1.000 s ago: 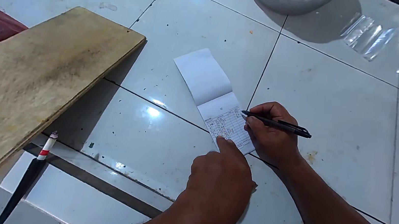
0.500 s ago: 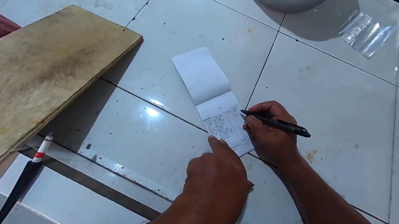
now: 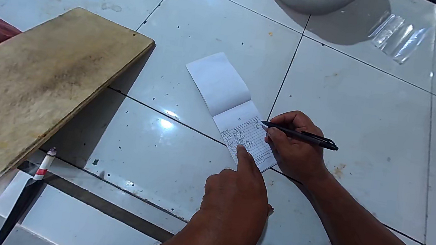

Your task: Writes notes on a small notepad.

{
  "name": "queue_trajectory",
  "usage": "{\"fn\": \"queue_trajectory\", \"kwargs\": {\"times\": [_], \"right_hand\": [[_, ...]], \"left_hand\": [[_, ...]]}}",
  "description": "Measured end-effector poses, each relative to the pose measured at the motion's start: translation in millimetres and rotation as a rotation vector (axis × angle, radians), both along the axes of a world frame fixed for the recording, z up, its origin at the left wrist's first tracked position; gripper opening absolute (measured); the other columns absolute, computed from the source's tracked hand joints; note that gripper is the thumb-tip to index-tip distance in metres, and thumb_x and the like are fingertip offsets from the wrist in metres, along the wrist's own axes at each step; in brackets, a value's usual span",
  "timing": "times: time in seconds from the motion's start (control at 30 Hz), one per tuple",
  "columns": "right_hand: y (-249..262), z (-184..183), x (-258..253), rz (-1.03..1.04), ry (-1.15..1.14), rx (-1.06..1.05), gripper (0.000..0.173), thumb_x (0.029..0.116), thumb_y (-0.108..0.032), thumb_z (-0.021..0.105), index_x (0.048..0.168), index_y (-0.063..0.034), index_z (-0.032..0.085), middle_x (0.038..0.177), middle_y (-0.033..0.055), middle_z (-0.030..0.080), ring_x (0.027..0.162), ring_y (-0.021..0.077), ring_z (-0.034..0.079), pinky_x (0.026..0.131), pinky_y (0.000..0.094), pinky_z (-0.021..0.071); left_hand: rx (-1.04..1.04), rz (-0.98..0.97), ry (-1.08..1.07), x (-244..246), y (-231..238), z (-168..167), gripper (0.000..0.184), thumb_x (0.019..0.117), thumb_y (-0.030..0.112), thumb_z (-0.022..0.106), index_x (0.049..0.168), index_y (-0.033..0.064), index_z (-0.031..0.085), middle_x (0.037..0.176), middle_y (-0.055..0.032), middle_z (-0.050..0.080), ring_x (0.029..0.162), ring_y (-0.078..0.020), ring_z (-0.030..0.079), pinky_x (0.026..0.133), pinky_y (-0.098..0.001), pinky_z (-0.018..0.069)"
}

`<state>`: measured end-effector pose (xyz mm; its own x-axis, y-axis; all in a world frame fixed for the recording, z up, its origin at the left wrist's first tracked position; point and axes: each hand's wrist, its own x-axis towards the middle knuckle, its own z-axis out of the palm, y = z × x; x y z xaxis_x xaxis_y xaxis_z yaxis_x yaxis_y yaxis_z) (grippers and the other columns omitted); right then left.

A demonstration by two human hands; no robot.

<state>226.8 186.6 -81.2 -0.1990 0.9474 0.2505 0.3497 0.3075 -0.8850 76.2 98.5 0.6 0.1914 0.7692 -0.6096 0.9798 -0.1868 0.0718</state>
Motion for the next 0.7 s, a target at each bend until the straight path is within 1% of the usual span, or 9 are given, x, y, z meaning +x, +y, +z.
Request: {"fn": "queue_trajectory", "kwargs": {"times": [0.17, 0.27, 0.37, 0.57, 0.63, 0.7], "right_hand": [[0, 0, 0, 0.006, 0.010, -0.008, 0.015, 0.0925, -0.008, 0.066, 0.107, -0.0081, 0.065, 0.085, 0.0015, 0.070, 0.066, 0.0110, 0.068, 0.057, 0.0266, 0.0607], [0, 0, 0, 0.011, 0.008, -0.005, 0.014, 0.0925, -0.009, 0.066, 0.107, -0.0079, 0.065, 0.084, 0.0012, 0.070, 0.064, 0.0104, 0.067, 0.056, 0.0260, 0.0599], [1, -1, 1, 0.008, 0.006, 0.000, 0.015, 0.0917, -0.009, 0.066, 0.106, -0.0079, 0.065, 0.085, 0.0012, 0.070, 0.065, 0.0104, 0.068, 0.056, 0.0260, 0.0603], [3, 3, 6, 0.042, 0.041, -0.010, 0.015, 0.0926, -0.010, 0.066, 0.107, -0.0065, 0.066, 0.086, 0.0022, 0.071, 0.067, 0.0116, 0.069, 0.057, 0.0276, 0.0611], [4, 9, 8, 0.036, 0.054, 0.007, 0.014, 0.0925, -0.009, 0.066, 0.106, -0.0060, 0.067, 0.084, 0.0017, 0.071, 0.066, 0.0107, 0.068, 0.057, 0.0264, 0.0604], [4, 13, 9, 0.030, 0.051, 0.040, 0.012, 0.0926, -0.009, 0.066, 0.104, -0.0059, 0.068, 0.081, 0.0007, 0.070, 0.063, 0.0089, 0.066, 0.054, 0.0238, 0.0582]], "left_hand": [[0.030, -0.019, -0.059, -3, 1, -4, 0.101, 0.0912, 0.069, 0.058, 0.162, 0.0041, 0.026, 0.170, -0.0111, 0.022, 0.080, -0.0231, 0.069, 0.065, -0.0395, 0.0556], [0.037, -0.035, -0.069, -2, 3, -7, 0.102, 0.0914, 0.067, 0.060, 0.164, 0.0067, 0.021, 0.172, -0.0091, 0.015, 0.081, -0.0226, 0.068, 0.064, -0.0392, 0.0549], [0.019, -0.038, -0.067, -2, 6, -8, 0.104, 0.0908, 0.067, 0.061, 0.165, 0.0070, 0.018, 0.173, -0.0073, 0.012, 0.083, -0.0228, 0.068, 0.064, -0.0395, 0.0550], [0.028, -0.040, -0.058, -2, 6, -7, 0.105, 0.0892, 0.067, 0.063, 0.164, 0.0076, 0.020, 0.173, -0.0062, 0.014, 0.079, -0.0219, 0.069, 0.064, -0.0396, 0.0555], [0.031, -0.050, -0.052, -2, 7, -7, 0.106, 0.0887, 0.069, 0.062, 0.164, 0.0077, 0.020, 0.173, -0.0059, 0.013, 0.079, -0.0213, 0.069, 0.063, -0.0391, 0.0554], [0.027, -0.057, -0.040, -2, 7, -6, 0.106, 0.0887, 0.070, 0.061, 0.165, 0.0081, 0.020, 0.173, -0.0060, 0.012, 0.079, -0.0206, 0.068, 0.064, -0.0385, 0.0551]]}}
